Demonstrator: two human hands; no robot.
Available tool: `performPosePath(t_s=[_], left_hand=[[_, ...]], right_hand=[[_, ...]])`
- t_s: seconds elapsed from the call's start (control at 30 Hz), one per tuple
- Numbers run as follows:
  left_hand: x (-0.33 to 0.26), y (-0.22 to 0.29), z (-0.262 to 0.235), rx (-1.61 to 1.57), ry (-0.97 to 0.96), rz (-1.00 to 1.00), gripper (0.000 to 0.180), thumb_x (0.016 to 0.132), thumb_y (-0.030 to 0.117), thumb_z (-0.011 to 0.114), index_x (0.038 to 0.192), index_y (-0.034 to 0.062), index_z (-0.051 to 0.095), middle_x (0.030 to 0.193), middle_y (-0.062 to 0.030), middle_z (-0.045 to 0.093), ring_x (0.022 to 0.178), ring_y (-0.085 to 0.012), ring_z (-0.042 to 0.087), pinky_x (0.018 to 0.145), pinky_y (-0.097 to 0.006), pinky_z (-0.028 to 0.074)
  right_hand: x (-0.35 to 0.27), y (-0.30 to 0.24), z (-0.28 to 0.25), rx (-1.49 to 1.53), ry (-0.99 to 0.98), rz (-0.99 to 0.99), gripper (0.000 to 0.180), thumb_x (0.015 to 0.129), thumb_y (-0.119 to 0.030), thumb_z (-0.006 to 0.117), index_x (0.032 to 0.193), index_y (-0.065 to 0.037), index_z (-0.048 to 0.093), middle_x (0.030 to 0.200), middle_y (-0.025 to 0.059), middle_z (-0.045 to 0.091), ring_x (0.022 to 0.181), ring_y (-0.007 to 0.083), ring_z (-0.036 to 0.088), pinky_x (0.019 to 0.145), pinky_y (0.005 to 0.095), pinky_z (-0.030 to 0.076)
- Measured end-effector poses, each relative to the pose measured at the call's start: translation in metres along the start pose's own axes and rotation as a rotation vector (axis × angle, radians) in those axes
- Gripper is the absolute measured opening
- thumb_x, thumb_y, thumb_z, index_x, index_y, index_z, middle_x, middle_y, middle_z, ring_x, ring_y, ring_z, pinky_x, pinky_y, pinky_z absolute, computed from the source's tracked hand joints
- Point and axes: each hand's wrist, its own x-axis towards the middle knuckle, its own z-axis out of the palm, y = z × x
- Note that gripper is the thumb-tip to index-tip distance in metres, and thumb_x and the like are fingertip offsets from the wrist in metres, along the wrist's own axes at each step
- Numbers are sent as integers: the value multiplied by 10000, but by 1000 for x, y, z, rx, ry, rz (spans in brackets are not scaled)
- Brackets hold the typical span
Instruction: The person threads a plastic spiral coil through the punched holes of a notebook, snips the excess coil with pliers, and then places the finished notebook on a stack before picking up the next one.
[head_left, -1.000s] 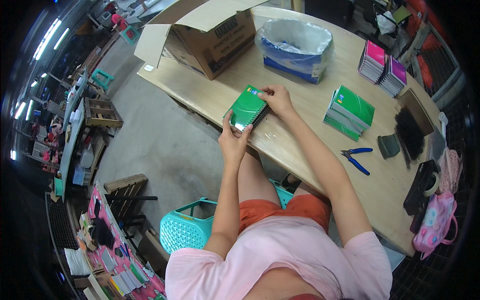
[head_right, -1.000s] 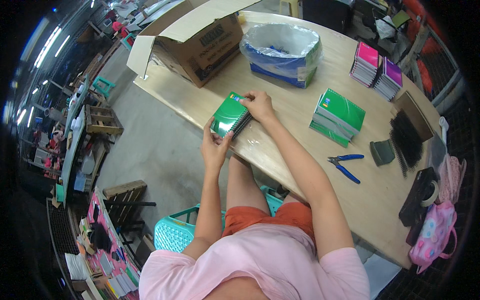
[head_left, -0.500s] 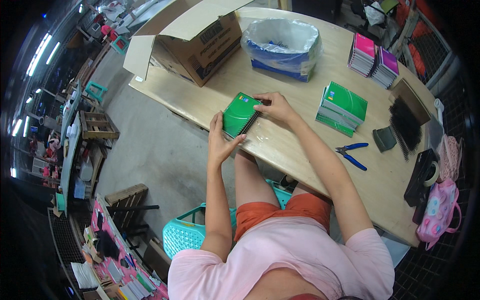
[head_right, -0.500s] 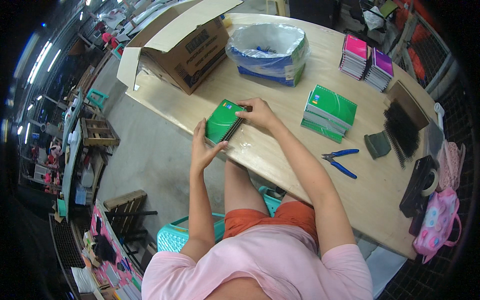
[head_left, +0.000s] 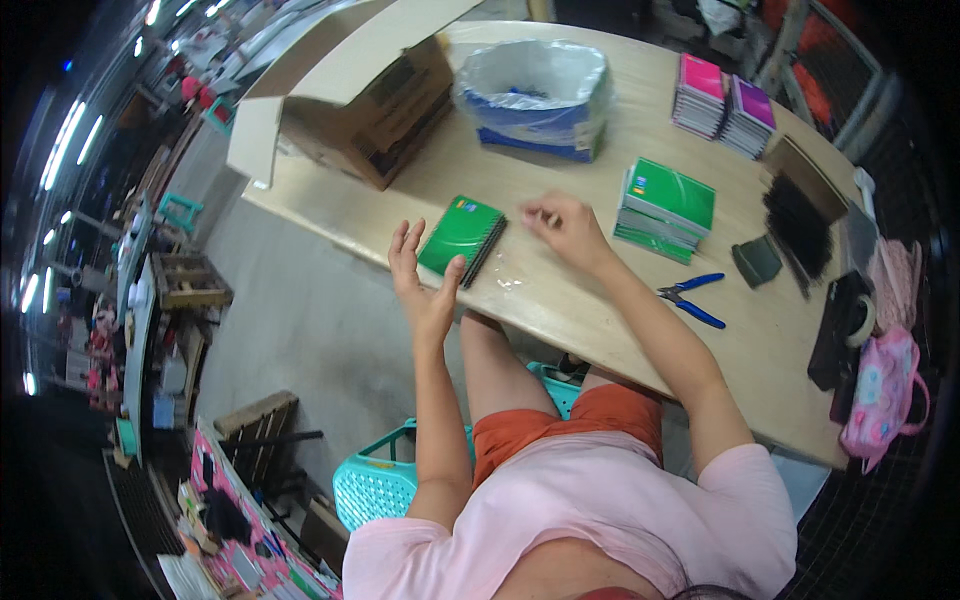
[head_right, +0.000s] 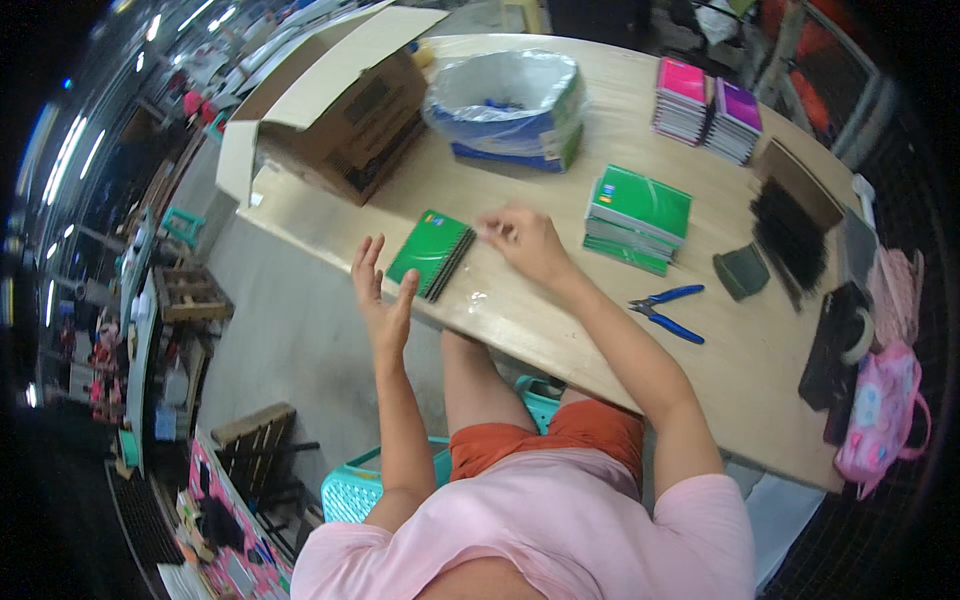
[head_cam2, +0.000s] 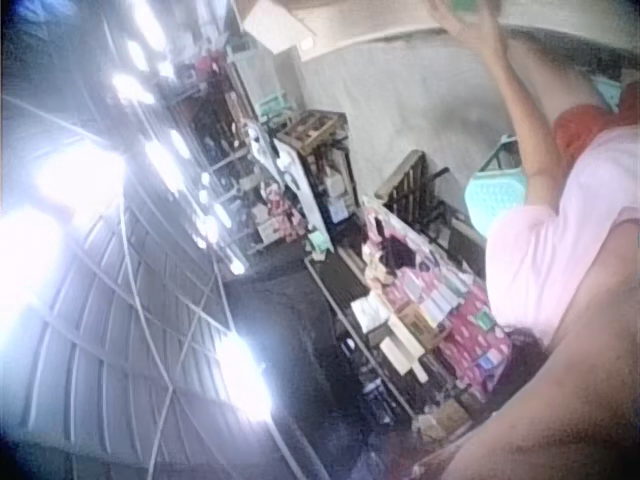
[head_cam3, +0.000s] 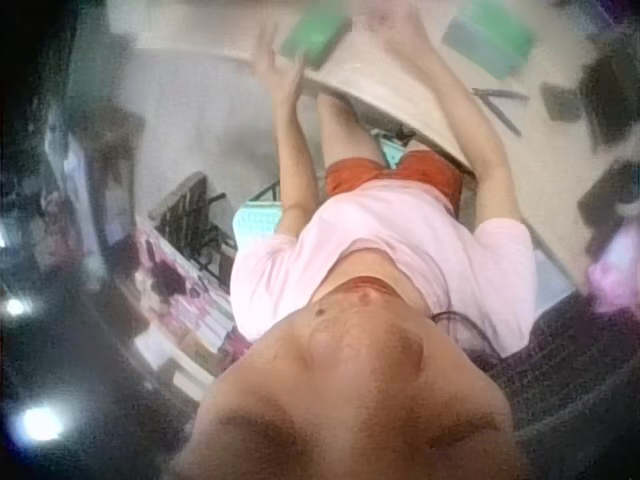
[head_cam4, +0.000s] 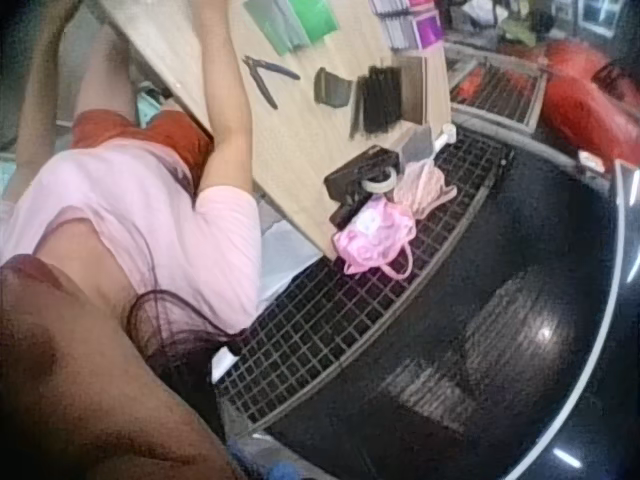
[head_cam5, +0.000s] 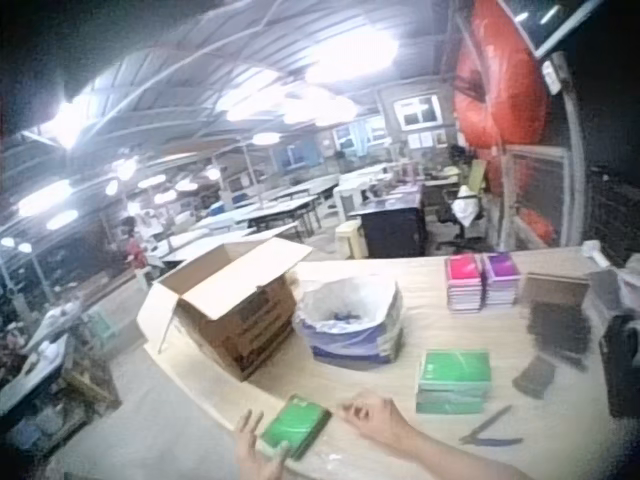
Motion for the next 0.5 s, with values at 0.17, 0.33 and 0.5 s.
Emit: performPosePath(t_s=[0.17, 0.33, 0.5], left_hand=[[24, 46, 48, -678, -420, -272, 531, 869, 144, 738, 1355, 43, 550, 1388, -128, 546, 1200, -255, 575, 956, -385, 495], [55, 79, 156, -631, -696, -213, 544, 887, 278, 736, 1307, -28, 573, 1238, -153, 636, 1055, -215, 638, 861, -312, 522], [86, 102, 232, -327, -681, -122, 467, 836, 369, 782, 1074, -24, 694, 943, -122, 709, 861, -183, 663, 758, -284, 524]], right_hand=[[-84, -30, -83, -498, -137, -106, 181, 788, -191, 767, 850, -44, 681, 889, 108, 622, 888, 307, 607, 798, 423, 492], [-158, -13, -139, -796, 123, 176, 215, 739, -179, 800, 838, -61, 650, 947, 86, 611, 965, 306, 581, 837, 457, 462], [-185, -4, -167, -867, 196, 330, 210, 729, -155, 801, 839, -50, 656, 934, 86, 625, 948, 308, 589, 840, 449, 460]])
